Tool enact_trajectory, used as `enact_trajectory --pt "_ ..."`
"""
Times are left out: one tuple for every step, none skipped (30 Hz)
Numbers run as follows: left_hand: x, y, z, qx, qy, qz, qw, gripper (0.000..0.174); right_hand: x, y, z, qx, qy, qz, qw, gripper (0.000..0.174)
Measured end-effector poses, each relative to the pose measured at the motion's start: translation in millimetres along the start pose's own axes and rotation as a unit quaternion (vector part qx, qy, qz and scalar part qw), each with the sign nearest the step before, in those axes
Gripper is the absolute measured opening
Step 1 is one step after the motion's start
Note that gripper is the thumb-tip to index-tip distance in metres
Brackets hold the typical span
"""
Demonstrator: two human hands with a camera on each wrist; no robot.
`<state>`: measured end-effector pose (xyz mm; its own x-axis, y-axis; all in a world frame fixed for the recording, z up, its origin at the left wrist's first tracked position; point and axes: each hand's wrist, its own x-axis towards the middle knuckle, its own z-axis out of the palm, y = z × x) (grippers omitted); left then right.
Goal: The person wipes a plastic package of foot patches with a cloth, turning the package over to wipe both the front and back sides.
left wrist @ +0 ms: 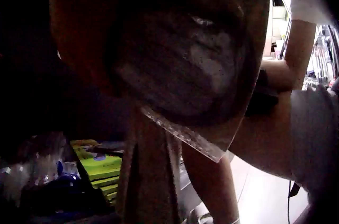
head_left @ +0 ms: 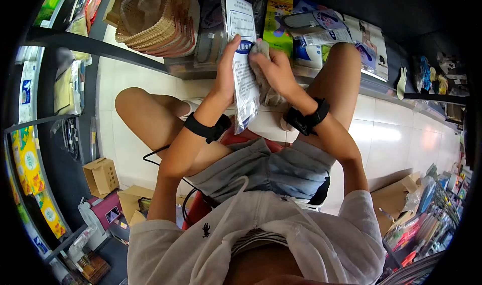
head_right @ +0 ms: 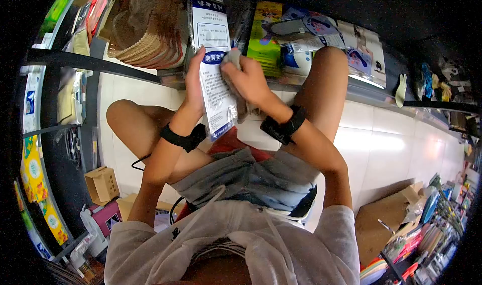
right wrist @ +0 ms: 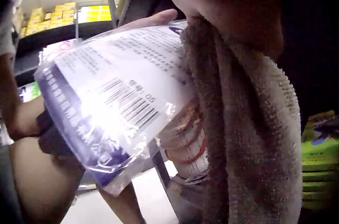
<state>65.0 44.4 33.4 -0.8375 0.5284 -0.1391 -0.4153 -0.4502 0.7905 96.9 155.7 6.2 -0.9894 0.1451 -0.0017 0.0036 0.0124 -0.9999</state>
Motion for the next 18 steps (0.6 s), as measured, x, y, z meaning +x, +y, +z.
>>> enact_trajectory --pt "-2 1 4 -0.006 0.003 -0.012 1.000 0.053 4 3 -3 0.006 0.010 0.018 1.000 0.027" --pt "0 -1 1 -0.007 0.002 -0.012 1.000 0.053 1 6 -3 0.006 0.010 0.018 1.000 0.027" --pt "3 -3 -6 -0.038 0.001 -0.016 0.999 0.053 -4 4 0 -0.033 -0.010 0.032 0.999 0.028" --pt "6 -1 -8 -0.069 0.002 -0.017 0.997 0.054 -9 -1 5 -0.071 -0.032 0.046 0.996 0.030" --pt "7 2 -10 -0.057 0.030 -0.013 0.998 0.059 -19 -8 10 -0.069 -0.072 -0.040 0.994 0.032" --pt "9 5 -14 -0.081 0.025 -0.028 0.996 0.062 -27 -17 15 -0.119 -0.108 -0.078 0.984 0.032" --pt "11 8 -19 -0.105 0.020 -0.044 0.993 0.064 -34 -22 19 -0.168 -0.142 -0.115 0.969 0.032" --pt "14 9 -23 -0.133 0.019 -0.064 0.989 0.066 -36 -21 25 -0.166 -0.138 -0.177 0.960 0.032" --pt "13 8 -22 -0.131 0.020 -0.066 0.989 0.066 -35 -18 25 -0.164 -0.137 -0.176 0.961 0.032" --pt "13 9 -19 -0.118 0.029 -0.053 0.991 0.066 -30 -14 22 -0.175 -0.124 -0.143 0.966 0.032" --pt "12 9 -16 -0.106 0.036 -0.040 0.993 0.066 -25 -11 18 -0.187 -0.111 -0.111 0.970 0.032" --pt "10 9 -12 -0.077 0.027 -0.019 0.996 0.064 -21 -12 15 -0.101 -0.084 -0.060 0.990 0.032" --pt "10 7 -11 -0.078 0.025 -0.019 0.996 0.064 -12 -4 9 -0.089 -0.049 -0.052 0.993 0.033" --pt "10 4 -10 -0.056 0.022 0.011 0.998 0.063 -3 5 4 -0.096 -0.022 -0.048 0.994 0.033" --pt "11 1 -10 -0.035 0.018 0.041 0.998 0.062 2 5 2 -0.103 0.005 -0.044 0.994 0.033" --pt "13 -1 -12 -0.058 0.021 0.028 0.998 0.060 1 4 1 -0.133 0.013 -0.040 0.990 0.033" --pt "14 -1 -15 -0.058 0.021 0.029 0.998 0.060 -3 2 3 -0.133 0.013 -0.041 0.990 0.033" --pt "14 1 -16 -0.093 0.054 0.013 0.994 0.061 -9 -1 7 -0.160 -0.022 -0.068 0.985 0.034"
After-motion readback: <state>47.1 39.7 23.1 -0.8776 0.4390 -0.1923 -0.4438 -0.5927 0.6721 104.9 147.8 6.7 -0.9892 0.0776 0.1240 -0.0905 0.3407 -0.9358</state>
